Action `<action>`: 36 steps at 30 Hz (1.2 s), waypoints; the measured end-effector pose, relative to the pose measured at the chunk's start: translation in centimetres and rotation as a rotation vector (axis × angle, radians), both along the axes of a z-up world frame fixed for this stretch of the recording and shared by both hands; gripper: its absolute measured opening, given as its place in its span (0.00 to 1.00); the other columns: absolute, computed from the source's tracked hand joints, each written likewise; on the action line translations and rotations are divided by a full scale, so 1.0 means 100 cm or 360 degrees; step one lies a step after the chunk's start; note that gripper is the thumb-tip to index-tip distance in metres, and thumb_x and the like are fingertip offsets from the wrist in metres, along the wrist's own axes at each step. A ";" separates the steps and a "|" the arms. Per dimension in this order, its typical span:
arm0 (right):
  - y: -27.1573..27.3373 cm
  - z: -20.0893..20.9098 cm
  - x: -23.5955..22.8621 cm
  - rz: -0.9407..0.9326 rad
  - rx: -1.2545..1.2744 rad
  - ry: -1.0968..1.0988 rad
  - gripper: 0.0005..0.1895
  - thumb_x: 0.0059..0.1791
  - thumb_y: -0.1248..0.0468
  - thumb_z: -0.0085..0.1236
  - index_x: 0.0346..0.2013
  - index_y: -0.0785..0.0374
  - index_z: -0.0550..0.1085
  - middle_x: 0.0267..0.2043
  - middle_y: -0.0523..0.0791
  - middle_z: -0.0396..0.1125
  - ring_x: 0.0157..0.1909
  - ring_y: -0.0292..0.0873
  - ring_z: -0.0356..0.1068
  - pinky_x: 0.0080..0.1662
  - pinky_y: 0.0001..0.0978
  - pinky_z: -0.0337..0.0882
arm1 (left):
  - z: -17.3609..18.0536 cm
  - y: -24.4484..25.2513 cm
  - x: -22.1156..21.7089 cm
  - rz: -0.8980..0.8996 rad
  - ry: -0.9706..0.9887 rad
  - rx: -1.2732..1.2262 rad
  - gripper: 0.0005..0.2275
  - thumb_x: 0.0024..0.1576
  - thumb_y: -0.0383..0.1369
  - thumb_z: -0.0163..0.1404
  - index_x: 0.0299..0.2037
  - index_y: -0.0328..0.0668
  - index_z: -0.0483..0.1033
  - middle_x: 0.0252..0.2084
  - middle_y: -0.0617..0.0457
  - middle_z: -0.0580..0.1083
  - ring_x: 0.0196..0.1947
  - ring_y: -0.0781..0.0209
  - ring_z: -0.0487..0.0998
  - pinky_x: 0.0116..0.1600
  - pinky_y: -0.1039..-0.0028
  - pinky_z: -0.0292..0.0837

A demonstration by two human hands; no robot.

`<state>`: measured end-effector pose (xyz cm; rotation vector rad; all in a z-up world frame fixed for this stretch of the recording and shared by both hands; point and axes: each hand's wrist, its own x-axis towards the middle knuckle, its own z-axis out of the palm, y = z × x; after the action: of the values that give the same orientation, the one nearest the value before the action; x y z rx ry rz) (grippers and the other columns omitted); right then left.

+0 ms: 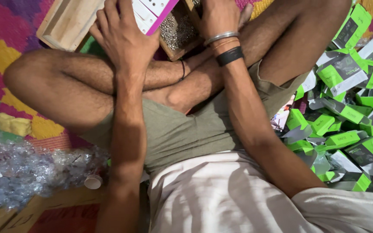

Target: The person sits on a colorful mat and assembles electrical switchboards by inserting white switch modules into red and pink plastic frames. They secure each module with screws from a wooden box using a screwdriver, then place the completed boards aside.

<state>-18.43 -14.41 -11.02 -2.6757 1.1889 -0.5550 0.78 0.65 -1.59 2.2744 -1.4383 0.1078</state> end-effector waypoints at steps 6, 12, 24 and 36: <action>0.004 0.007 0.000 -0.0322 -0.0306 0.0166 0.05 0.37 0.60 0.65 0.24 0.55 0.78 0.25 0.49 0.72 0.29 0.57 0.72 0.32 0.56 0.68 | -0.006 0.004 0.003 -0.0004 0.0000 0.0022 0.31 0.54 0.45 0.65 0.63 0.37 0.67 0.59 0.42 0.68 0.54 0.47 0.70 0.58 0.50 0.59; -0.005 0.053 -0.001 0.0003 0.0634 -0.0753 0.05 0.49 0.66 0.66 0.38 0.62 0.80 0.35 0.50 0.77 0.36 0.52 0.78 0.39 0.42 0.76 | -0.001 0.003 0.003 -0.0010 -0.0163 0.0001 0.36 0.53 0.50 0.66 0.68 0.46 0.64 0.54 0.44 0.67 0.58 0.45 0.68 0.61 0.47 0.57; -0.009 0.050 -0.019 0.0033 0.0276 0.0038 0.07 0.44 0.69 0.65 0.37 0.62 0.79 0.34 0.53 0.75 0.36 0.60 0.74 0.38 0.50 0.72 | -0.010 -0.001 -0.003 -0.0002 -0.0003 -0.0043 0.38 0.51 0.47 0.66 0.70 0.51 0.61 0.53 0.46 0.67 0.56 0.48 0.67 0.61 0.46 0.54; -0.005 0.108 0.013 0.0155 0.1827 -0.1164 0.04 0.56 0.72 0.61 0.45 0.68 0.78 0.38 0.44 0.76 0.38 0.36 0.78 0.39 0.25 0.79 | -0.010 -0.004 -0.008 -0.0129 -0.0033 0.0054 0.47 0.43 0.43 0.69 0.74 0.53 0.55 0.56 0.44 0.67 0.56 0.46 0.67 0.65 0.42 0.54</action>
<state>-17.16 -14.94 -0.27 -1.3625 0.7625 -0.5204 0.02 0.21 -2.54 2.2448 -1.5516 0.0826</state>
